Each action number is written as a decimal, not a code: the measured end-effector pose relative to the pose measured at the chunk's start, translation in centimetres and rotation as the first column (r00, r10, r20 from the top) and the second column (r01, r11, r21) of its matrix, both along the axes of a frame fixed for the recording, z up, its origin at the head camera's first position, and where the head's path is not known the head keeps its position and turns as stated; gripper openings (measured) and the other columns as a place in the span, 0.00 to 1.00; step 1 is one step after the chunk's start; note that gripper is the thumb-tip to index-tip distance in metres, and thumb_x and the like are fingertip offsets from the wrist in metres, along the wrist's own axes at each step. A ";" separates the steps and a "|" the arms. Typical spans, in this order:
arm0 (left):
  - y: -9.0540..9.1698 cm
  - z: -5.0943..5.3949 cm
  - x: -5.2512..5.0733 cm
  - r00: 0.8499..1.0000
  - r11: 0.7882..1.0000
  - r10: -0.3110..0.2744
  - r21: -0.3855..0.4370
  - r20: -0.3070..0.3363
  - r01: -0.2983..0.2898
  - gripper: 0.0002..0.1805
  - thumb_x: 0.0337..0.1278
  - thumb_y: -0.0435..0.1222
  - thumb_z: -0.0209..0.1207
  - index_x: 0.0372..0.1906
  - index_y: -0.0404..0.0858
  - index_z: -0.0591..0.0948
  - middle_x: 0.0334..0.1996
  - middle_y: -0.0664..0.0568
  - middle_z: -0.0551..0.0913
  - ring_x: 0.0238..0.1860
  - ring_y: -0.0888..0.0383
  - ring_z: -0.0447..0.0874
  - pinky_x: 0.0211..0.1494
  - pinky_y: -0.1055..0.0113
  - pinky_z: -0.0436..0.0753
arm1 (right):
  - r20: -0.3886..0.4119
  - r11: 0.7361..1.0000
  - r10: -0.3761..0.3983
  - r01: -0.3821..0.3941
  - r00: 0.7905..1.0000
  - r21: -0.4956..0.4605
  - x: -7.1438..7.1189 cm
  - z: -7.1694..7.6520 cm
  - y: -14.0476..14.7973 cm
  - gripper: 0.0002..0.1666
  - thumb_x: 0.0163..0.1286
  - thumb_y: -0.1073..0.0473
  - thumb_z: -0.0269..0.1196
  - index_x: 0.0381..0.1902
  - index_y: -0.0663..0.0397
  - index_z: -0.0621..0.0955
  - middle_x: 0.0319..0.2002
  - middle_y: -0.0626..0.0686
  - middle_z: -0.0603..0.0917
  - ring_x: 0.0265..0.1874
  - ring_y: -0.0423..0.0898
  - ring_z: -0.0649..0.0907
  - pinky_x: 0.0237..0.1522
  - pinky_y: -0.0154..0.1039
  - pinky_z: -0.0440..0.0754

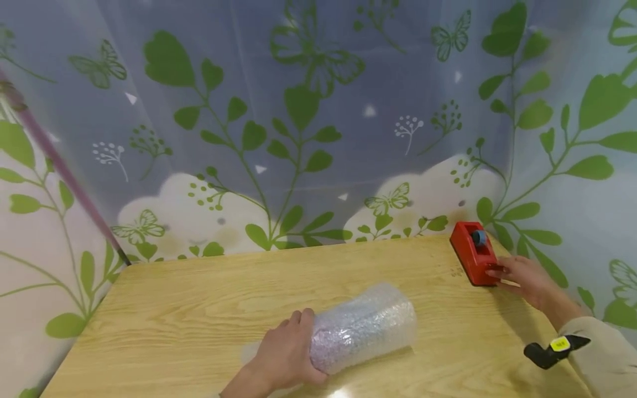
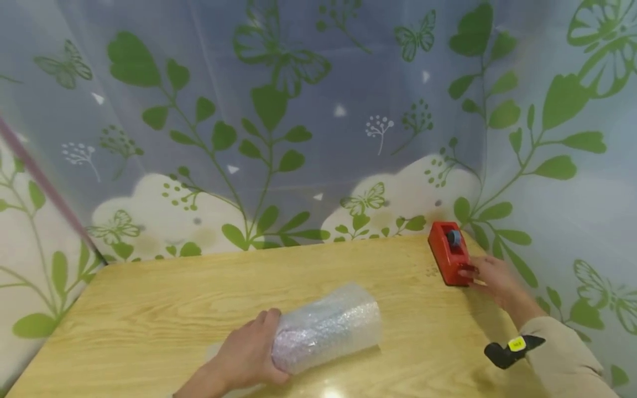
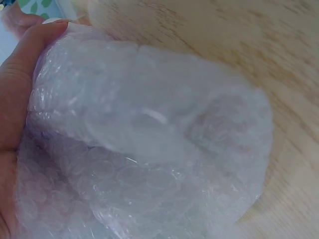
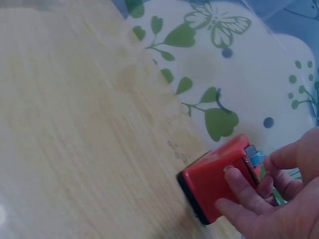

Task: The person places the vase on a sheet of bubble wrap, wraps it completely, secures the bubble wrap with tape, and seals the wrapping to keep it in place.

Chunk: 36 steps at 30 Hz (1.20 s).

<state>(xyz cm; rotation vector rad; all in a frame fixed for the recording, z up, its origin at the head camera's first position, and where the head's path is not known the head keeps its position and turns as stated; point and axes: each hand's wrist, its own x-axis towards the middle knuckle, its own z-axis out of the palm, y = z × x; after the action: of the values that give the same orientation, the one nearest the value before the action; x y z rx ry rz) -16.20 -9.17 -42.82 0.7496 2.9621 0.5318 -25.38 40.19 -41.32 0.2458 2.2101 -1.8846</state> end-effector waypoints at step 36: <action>-0.2 0.2 0.1 0.999 0.999 0.009 -0.037 -0.053 -0.011 0.42 0.21 0.57 0.72 0.44 0.41 0.65 0.30 0.56 0.67 0.25 0.62 0.68 0.22 0.69 0.71 | -0.031 0.814 -0.248 0.191 0.968 -0.548 2.1 -4.2 -2.6 0.09 0.73 0.56 0.54 0.34 0.54 0.76 0.32 0.46 0.85 0.35 0.39 0.85 0.41 0.33 0.81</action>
<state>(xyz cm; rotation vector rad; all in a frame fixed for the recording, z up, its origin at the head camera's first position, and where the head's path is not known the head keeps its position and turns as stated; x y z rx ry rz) -16.09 -9.34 -42.63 0.7569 3.0169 0.4634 -23.28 37.64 -45.49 0.3172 1.6498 -2.6099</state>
